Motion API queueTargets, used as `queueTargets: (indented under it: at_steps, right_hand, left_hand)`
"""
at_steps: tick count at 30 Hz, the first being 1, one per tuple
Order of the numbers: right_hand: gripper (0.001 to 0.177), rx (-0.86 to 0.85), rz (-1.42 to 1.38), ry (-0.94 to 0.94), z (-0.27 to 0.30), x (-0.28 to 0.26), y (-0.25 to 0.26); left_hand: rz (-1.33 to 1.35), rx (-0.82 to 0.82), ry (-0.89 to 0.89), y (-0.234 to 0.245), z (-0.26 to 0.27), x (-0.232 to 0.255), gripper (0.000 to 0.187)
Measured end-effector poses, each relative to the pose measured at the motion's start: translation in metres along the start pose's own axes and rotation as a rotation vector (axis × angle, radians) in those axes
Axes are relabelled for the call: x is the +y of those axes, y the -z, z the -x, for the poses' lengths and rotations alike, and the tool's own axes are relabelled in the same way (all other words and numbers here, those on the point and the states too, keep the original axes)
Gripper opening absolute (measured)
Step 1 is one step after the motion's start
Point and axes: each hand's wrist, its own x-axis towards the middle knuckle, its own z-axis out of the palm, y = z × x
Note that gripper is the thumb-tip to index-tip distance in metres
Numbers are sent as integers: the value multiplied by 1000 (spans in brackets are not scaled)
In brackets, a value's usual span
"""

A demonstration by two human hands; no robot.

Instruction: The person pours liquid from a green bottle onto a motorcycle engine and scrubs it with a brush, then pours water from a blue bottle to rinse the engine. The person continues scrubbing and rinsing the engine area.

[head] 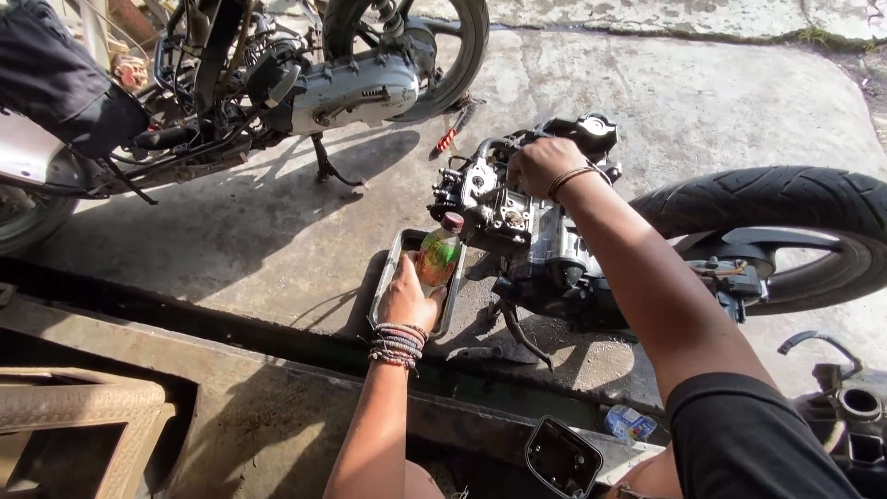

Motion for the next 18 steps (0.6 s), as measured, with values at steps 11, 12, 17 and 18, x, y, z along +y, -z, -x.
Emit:
queueTargets:
  at_steps: [11, 12, 17, 18]
  right_hand:
    - [22, 62, 494, 323, -42, -16, 22]
    - [23, 70, 520, 342, -51, -14, 16]
    - [20, 28, 347, 262, -41, -15, 24]
    - [20, 60, 356, 285, -34, -10, 23]
  left_hand:
    - [72, 0, 161, -26, -10, 7, 82]
    - [84, -2, 165, -29, -10, 2, 83]
    - [93, 110, 35, -22, -3, -11, 77]
    - [59, 106, -55, -24, -6, -14, 74]
